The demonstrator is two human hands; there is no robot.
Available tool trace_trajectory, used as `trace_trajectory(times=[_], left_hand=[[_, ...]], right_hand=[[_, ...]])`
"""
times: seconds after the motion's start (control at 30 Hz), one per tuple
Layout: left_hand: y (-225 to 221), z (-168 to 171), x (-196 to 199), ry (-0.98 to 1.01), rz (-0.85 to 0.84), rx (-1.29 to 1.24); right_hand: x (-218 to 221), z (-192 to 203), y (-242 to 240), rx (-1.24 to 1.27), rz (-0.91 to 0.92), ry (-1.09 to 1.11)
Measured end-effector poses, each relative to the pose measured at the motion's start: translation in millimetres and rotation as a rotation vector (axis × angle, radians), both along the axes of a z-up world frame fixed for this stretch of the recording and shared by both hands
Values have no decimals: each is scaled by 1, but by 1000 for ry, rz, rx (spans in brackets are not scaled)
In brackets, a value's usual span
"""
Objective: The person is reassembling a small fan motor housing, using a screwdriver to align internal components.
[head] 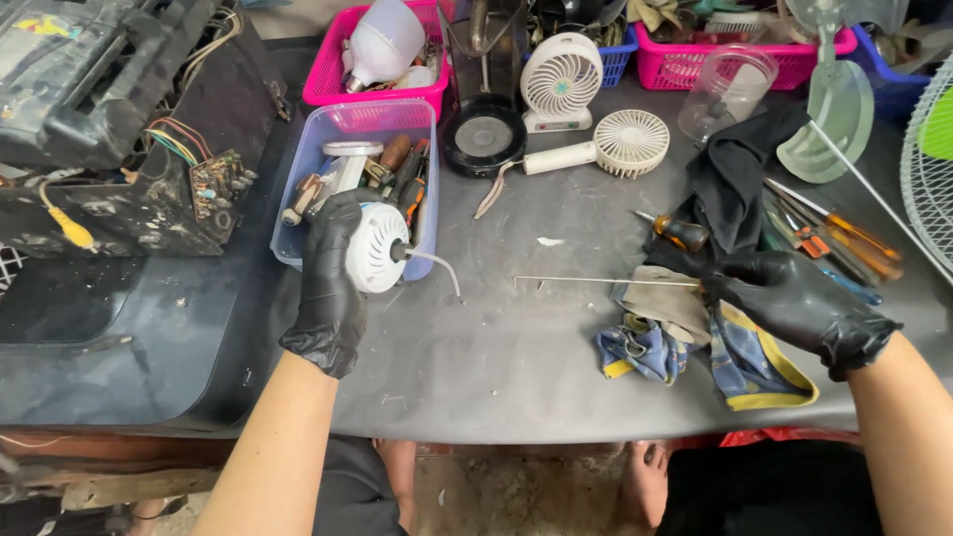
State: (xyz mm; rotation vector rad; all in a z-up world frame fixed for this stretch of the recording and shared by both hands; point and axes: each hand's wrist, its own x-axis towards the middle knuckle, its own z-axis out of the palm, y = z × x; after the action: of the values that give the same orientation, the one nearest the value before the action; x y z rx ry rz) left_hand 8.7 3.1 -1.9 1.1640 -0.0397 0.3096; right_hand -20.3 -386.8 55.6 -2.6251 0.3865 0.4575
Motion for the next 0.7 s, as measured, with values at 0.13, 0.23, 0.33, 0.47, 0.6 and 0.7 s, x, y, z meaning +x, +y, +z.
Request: trace_trajectory(times=[0.13, 0.23, 0.33, 0.47, 0.6, 0.7], left_hand=[[-10, 0, -7, 73, -94, -4], [-17, -12, -7, 77, -213, 90], [-24, -16, -10, 89, -261, 132], [-40, -22, -15, 161, -445, 298], [-58, -34, -15, 304, -637, 311], [-64, -25, -17, 345, -675, 365]], right_hand=[[6, -10, -6, -78, 78, -16], [5, -8, -6, -3, 52, -31], [5, -6, -4, 177, -8, -157], [4, -3, -5, 146, -51, -133], [10, -16, -14, 178, -13, -184], [14, -27, -21, 273, 21, -208]])
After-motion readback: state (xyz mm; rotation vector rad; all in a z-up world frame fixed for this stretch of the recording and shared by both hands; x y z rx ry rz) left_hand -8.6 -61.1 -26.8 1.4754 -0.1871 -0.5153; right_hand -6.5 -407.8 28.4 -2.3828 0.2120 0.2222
